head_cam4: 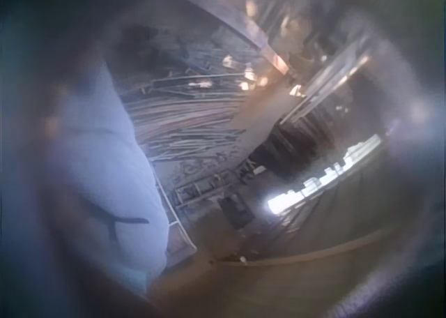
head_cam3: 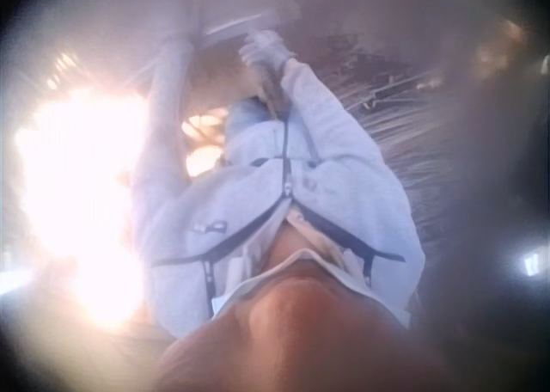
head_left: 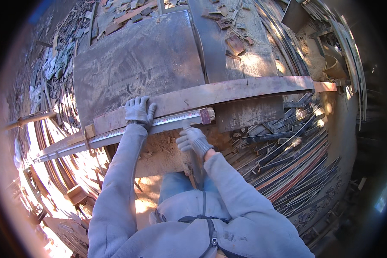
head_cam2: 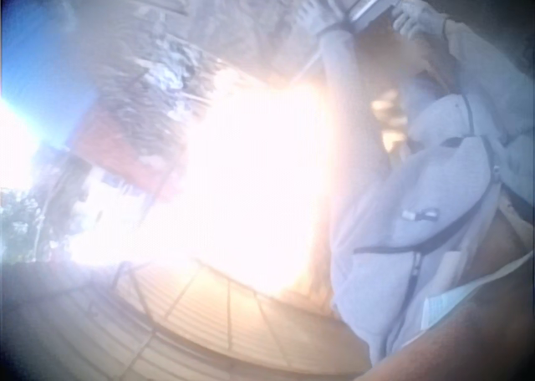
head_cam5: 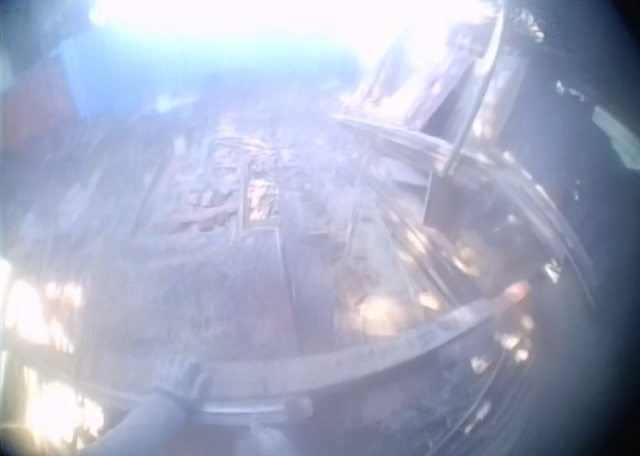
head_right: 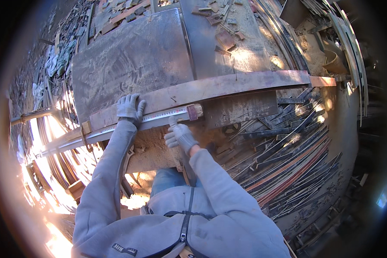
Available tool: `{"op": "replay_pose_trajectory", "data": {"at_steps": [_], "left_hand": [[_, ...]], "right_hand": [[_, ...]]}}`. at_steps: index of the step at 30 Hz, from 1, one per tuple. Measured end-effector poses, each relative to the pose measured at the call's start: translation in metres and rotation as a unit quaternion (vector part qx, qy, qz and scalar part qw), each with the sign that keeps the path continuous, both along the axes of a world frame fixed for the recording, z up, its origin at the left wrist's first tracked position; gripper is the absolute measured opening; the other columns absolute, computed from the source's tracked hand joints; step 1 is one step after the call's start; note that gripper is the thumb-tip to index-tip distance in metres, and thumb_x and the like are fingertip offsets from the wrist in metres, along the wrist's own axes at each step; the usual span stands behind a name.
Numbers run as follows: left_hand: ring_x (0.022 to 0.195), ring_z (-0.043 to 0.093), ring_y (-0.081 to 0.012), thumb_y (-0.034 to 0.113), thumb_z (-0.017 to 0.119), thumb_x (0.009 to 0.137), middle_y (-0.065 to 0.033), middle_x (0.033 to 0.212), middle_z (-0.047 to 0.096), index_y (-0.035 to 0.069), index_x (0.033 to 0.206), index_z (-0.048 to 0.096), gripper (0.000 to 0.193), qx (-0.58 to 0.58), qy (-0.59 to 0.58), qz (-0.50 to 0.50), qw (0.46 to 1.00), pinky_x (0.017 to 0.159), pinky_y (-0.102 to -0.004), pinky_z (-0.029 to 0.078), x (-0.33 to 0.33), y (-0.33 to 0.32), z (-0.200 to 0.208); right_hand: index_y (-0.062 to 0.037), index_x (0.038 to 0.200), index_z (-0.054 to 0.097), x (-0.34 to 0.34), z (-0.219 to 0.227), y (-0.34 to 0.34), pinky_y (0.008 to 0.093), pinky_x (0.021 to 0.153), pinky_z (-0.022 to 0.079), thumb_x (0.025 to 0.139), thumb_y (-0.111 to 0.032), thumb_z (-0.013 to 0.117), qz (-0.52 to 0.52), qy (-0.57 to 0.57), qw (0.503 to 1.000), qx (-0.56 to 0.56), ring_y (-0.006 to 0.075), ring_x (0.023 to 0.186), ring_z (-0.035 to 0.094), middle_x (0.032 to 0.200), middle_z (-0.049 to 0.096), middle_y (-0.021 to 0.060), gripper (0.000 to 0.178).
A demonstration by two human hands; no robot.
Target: The person picks up wooden planks from a pile, places them on a workbench, and uses a clamp to hold them. They then handle additional planks, stacking and arranging them on the bench.
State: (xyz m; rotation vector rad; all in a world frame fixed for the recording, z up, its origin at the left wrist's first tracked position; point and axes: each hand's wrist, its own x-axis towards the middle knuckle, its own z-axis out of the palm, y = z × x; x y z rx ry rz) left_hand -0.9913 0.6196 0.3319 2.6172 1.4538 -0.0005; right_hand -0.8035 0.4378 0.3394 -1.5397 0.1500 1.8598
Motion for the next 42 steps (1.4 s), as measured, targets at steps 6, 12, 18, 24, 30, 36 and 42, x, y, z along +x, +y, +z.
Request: {"op": "replay_pose_trajectory", "data": {"at_steps": [6, 12, 18, 24, 30, 36, 42], "left_hand": [[0.122, 0.058, -0.0373, 0.044, 0.062, 0.102, -0.0145, 0.123, 0.067, 0.013, 0.125, 0.066, 0.039, 0.005, -0.023, 0.013, 1.0, 0.111, -0.0517, 0.039, 0.001, -0.002, 0.001], [0.121, 0.058, -0.0377, 0.043, 0.061, 0.103, -0.0146, 0.121, 0.066, 0.013, 0.124, 0.066, 0.037, 0.017, -0.022, 0.01, 1.0, 0.108, -0.0518, 0.042, 0.001, -0.006, -0.001], [0.122, 0.058, -0.038, 0.042, 0.06, 0.103, -0.0143, 0.122, 0.066, 0.014, 0.123, 0.066, 0.035, 0.027, -0.02, 0.006, 0.999, 0.108, -0.0523, 0.042, 0.001, -0.007, -0.003], [0.124, 0.057, -0.0377, 0.045, 0.058, 0.104, -0.0147, 0.124, 0.066, 0.014, 0.124, 0.068, 0.038, 0.028, -0.013, 0.015, 0.999, 0.109, -0.0517, 0.042, 0.002, -0.003, -0.007], [0.124, 0.057, -0.0377, 0.048, 0.056, 0.106, -0.0148, 0.123, 0.066, 0.013, 0.123, 0.069, 0.04, 0.036, 0.002, 0.031, 0.999, 0.108, -0.0501, 0.044, 0.007, 0.004, -0.007], [0.126, 0.058, -0.0368, 0.053, 0.052, 0.107, -0.0156, 0.129, 0.065, 0.014, 0.126, 0.068, 0.047, 0.032, 0.01, 0.031, 0.999, 0.109, -0.0501, 0.044, 0.005, 0.012, -0.015], [0.119, 0.06, -0.0405, 0.05, 0.054, 0.106, -0.0197, 0.123, 0.067, 0.011, 0.12, 0.069, 0.045, 0.056, -0.036, 0.024, 0.998, 0.105, -0.0516, 0.047, 0.004, 0.017, -0.019]], "right_hand": [[0.0034, 0.102, 0.06, -0.018, -0.01, 0.032, 0.0337, 0.035, 0.045, 0.107, -0.066, 0.047, -0.029, -0.078, 0.994, -0.069, 0.0189, 0.042, 0.057, 0.071, 0.067, 0.0116, 0.071], [0.0014, 0.098, 0.063, -0.018, -0.012, 0.024, 0.0347, 0.036, 0.046, 0.11, -0.059, 0.046, 0.0, -0.111, 0.993, -0.034, 0.0168, 0.043, 0.057, 0.069, 0.068, 0.0086, 0.064], [0.0001, 0.093, 0.063, -0.017, -0.014, 0.027, 0.037, 0.037, 0.047, 0.11, -0.061, 0.045, 0.022, -0.124, 0.991, -0.046, 0.0188, 0.044, 0.059, 0.071, 0.07, 0.0095, 0.066], [-0.0006, 0.096, 0.063, -0.016, -0.013, 0.026, 0.0367, 0.036, 0.047, 0.11, -0.058, 0.046, 0.0, -0.107, 0.994, -0.03, 0.0183, 0.044, 0.058, 0.07, 0.068, 0.0099, 0.061], [0.0004, 0.096, 0.062, -0.016, -0.014, 0.03, 0.037, 0.035, 0.047, 0.111, -0.054, 0.045, 0.008, -0.126, 0.992, -0.005, 0.0194, 0.044, 0.058, 0.071, 0.068, 0.0107, 0.059], [-0.0015, 0.095, 0.063, -0.016, -0.027, 0.046, 0.0376, 0.037, 0.048, 0.111, -0.056, 0.044, 0.014, -0.13, 0.991, -0.001, 0.0202, 0.045, 0.059, 0.069, 0.067, 0.0097, 0.06], [-0.006, 0.082, 0.058, 0.008, 0.031, -0.017, 0.0314, 0.037, 0.041, 0.103, -0.068, 0.056, -0.119, -0.226, 0.965, 0.057, 0.015, 0.042, 0.055, 0.062, 0.062, 0.0036, 0.066]]}}
